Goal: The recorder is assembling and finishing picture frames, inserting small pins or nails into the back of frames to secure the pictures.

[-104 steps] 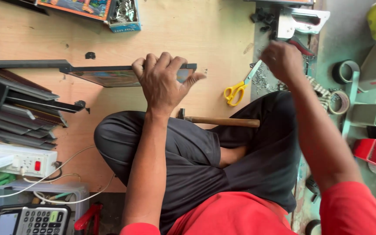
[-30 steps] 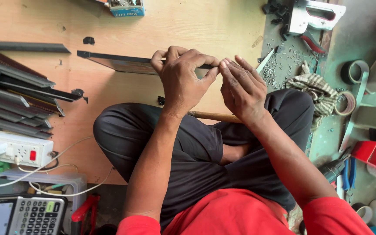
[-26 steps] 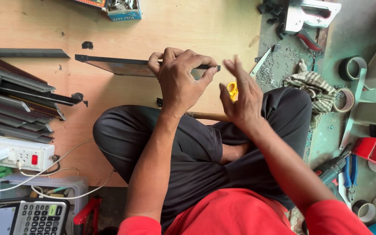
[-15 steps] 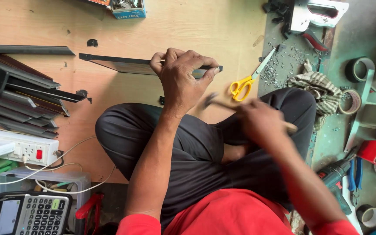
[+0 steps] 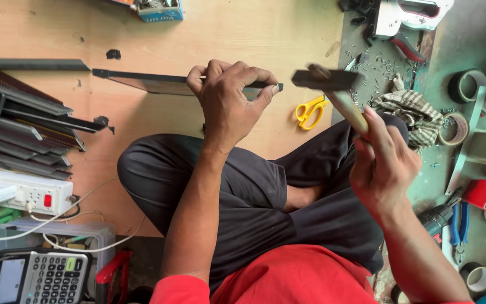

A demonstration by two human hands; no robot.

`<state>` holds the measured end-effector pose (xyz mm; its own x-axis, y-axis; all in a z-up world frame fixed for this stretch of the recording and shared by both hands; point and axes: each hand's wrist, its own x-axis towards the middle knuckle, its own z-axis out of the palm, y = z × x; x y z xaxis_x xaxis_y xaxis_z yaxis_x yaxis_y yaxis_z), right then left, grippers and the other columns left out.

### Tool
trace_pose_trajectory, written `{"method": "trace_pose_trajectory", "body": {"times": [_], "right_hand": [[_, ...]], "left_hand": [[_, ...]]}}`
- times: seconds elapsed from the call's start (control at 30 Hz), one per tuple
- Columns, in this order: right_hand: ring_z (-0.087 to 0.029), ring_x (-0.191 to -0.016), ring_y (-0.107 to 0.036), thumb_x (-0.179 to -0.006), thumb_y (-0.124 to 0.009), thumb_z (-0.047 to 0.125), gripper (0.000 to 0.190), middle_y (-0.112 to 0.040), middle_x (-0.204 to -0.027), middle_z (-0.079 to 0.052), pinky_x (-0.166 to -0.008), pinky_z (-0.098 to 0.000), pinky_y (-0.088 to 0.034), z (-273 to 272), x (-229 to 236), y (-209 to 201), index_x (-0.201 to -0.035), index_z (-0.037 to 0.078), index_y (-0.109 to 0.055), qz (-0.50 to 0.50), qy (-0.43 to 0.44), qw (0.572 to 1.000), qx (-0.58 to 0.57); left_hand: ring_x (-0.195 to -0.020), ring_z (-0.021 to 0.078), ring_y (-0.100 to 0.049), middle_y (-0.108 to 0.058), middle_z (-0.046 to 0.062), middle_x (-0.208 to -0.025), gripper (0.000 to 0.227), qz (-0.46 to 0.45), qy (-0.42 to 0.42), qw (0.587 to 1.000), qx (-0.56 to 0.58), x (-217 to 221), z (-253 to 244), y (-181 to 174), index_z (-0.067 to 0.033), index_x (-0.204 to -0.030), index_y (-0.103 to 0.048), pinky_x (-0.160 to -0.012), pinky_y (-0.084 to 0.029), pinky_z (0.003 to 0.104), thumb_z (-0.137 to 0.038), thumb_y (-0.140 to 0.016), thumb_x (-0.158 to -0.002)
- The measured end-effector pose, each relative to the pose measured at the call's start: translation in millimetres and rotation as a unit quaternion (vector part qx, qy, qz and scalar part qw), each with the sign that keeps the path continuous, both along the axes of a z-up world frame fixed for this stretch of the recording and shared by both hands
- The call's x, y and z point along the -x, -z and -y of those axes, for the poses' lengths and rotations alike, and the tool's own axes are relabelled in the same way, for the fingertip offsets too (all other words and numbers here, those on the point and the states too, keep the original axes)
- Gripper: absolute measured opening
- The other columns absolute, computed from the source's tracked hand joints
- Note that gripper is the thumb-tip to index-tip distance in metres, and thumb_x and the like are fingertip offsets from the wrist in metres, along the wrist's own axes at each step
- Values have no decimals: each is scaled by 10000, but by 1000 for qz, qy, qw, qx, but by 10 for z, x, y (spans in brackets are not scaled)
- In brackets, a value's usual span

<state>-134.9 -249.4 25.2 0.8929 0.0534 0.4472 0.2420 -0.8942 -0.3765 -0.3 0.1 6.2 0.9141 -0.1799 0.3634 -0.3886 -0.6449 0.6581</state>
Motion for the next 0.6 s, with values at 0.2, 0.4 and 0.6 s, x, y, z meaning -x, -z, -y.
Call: {"method": "trace_pose_trajectory", "body": {"times": [0.2,0.4,0.6], "right_hand": [[-206,-751,-656,-1006,-737,33,512,-685,-983,-62,-641,-324,-524,-56,-136,-231,-1490,164,-637,-29,22,995,91],[-264,-625,-652,-889,-774,49,496,-655,-778,-115,-572,-373,-518,-265,-258,-322,-1379,94,-714,-116,15,980,158],[-232,-922,-748,-1053,-557,-123,434,-736,-1216,-127,-776,-322,-596,-2,-52,-69,-1431,79,-624,75,15,997,-28]], "left_hand": [[-949,140,-544,-701,-143,-865,104,22,2,1000,-15,-51,-7,-4,-286,-872,-783,-998,-239,420,-324,-873,-836],[-935,136,-559,-740,-155,-911,183,-9,19,1000,7,15,-72,-53,-229,-1014,-754,-994,-250,413,-288,-841,-864],[-935,137,-569,-745,-109,-975,142,34,33,998,-33,29,-144,75,-248,-1042,-782,-966,-270,408,-305,-821,-917]]}}
